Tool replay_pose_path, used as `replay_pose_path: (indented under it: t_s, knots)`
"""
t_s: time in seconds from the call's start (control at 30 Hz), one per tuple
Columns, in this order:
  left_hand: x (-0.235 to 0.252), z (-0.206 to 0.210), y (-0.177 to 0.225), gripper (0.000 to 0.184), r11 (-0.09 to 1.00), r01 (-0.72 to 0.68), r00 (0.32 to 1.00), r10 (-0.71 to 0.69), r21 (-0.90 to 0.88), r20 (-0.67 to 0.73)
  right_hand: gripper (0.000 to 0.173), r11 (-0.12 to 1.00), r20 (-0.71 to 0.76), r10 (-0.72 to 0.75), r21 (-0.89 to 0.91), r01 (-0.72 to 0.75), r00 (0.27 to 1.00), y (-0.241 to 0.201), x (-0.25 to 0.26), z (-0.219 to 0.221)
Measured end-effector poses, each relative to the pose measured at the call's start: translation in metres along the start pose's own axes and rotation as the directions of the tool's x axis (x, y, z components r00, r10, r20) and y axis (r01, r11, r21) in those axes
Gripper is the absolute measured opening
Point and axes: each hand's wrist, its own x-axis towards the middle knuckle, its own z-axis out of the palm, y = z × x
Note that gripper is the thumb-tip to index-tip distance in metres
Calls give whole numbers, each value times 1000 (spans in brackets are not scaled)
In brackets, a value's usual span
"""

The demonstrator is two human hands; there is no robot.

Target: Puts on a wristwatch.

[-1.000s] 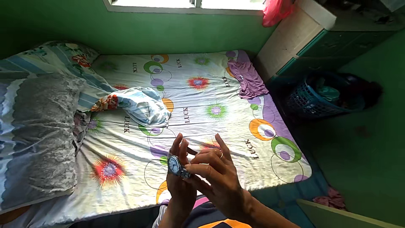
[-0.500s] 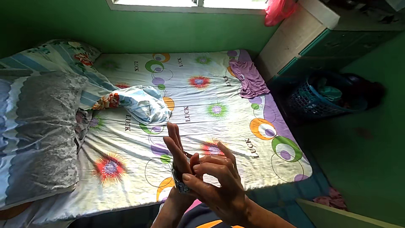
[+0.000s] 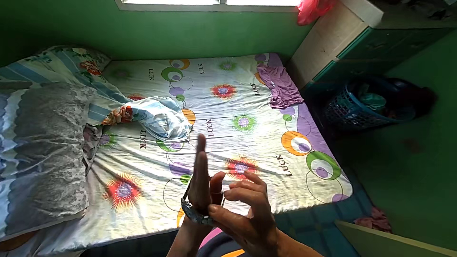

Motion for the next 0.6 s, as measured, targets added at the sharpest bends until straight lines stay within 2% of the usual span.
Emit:
replay_pose_path:
  t_s: [0.03,0.07,0.1,0.13,0.2,0.27,0.37,0.43,0.5,0.57,0.6]
  knots:
    - [0,3,3,55,975,28,1000,-26,-221,12,20,1000,-8,-10,3,10,1000,-2,0,3]
    - [1,6,7,53,904,57,998,-52,-424,23,20,1000,-16,-16,14,17,1000,-5,-1,6]
    - [0,8,9,52,827,64,998,-55,-559,32,21,999,-27,-22,28,23,999,-8,-1,8]
    - [-1,10,9,53,787,68,998,-57,-613,38,21,999,-36,-28,39,29,999,-10,-1,10]
    - [0,9,7,57,779,93,995,-94,-620,32,21,996,-23,-20,91,22,1000,-12,0,9]
    - [2,4,3,62,782,161,985,-166,-602,47,25,980,10,51,191,-52,999,-8,0,4]
    - [4,1,-2,70,701,282,951,-296,-655,93,25,941,29,201,271,-201,979,3,-2,3]
    - [3,2,-5,71,651,316,935,-339,-690,109,25,923,91,245,282,-261,965,9,-3,8]
    - [1,4,-5,71,670,323,930,-356,-668,93,19,906,146,247,315,-282,958,10,-6,12]
    - [3,4,-6,69,734,305,937,-346,-606,53,8,899,175,239,331,-286,955,12,-7,10]
    - [5,3,-7,66,771,292,940,-342,-567,19,7,897,190,235,336,-288,953,14,-9,9]
